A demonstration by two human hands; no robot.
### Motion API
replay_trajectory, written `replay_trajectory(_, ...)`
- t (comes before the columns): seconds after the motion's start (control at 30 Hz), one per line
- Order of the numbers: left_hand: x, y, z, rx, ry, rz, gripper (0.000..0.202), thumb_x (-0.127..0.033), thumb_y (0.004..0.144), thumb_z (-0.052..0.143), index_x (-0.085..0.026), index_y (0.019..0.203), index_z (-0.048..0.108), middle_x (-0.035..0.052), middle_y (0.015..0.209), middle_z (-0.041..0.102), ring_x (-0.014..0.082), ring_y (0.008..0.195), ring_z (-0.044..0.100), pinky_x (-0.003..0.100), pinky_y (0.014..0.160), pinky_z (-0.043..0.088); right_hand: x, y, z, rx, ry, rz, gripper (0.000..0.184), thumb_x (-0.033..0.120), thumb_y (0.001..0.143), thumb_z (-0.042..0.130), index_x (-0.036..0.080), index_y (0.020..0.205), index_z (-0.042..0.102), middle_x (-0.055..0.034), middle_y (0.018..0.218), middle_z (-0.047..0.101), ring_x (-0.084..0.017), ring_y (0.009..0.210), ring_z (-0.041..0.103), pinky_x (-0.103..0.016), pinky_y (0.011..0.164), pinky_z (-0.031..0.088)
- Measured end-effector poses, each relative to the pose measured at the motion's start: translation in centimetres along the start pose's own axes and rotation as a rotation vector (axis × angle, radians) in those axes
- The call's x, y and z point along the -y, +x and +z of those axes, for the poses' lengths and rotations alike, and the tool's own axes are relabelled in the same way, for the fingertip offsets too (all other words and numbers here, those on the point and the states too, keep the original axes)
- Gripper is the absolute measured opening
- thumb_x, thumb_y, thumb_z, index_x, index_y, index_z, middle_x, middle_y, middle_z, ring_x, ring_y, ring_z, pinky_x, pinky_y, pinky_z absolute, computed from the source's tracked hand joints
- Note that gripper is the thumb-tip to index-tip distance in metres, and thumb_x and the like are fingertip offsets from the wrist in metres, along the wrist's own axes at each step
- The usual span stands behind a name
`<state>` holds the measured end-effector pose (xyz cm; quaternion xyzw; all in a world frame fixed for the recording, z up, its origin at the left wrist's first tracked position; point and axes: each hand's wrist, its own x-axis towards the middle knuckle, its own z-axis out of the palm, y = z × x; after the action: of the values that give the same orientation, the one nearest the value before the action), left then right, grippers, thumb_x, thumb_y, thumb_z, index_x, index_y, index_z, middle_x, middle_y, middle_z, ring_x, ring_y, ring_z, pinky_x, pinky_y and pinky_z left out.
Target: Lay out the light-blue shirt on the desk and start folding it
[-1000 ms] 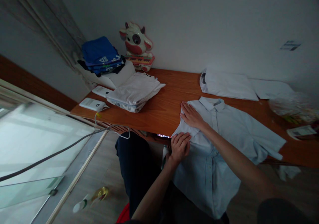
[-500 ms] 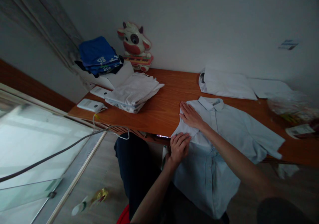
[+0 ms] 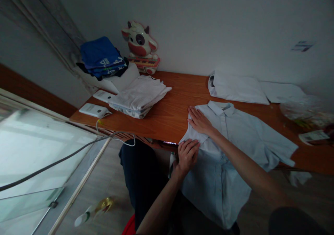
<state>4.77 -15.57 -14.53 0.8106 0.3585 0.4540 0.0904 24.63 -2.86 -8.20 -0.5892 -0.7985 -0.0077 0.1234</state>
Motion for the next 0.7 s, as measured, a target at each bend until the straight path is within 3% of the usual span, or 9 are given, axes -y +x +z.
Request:
replay_trajectory(0.27,-0.11,0.03,-0.24,0.004,-0.004,-0.008,0.041,-0.02,0.097,0.072,-0.036,0.134,0.074,-0.0006,0.132,0.08,0.0242,0.133,0.068,0.048,0.12,0.042,0.13,-0.04,-0.13,-0.003,-0.016,0.0,0.073,0.046,0.113,0.029,0.011,0.175,0.015,-0.0114,0.18,0.015,-0.027,0.167,0.016,-0.052,0.137,0.02)
replay_trajectory(0.7,-0.85,0.4,-0.63,-0.002,-0.04,-0.058,0.035,-0.02,0.098,0.069,-0.034,0.129,0.076,-0.0004,0.129,0.081,0.0255,0.133,0.067,0.051,0.12,0.042,0.09,0.07,-0.08,0.003,-0.002,0.005,0.073,0.048,0.113,0.027,0.014,0.176,0.011,-0.0102,0.18,0.015,-0.028,0.167,0.017,-0.054,0.137,0.021)
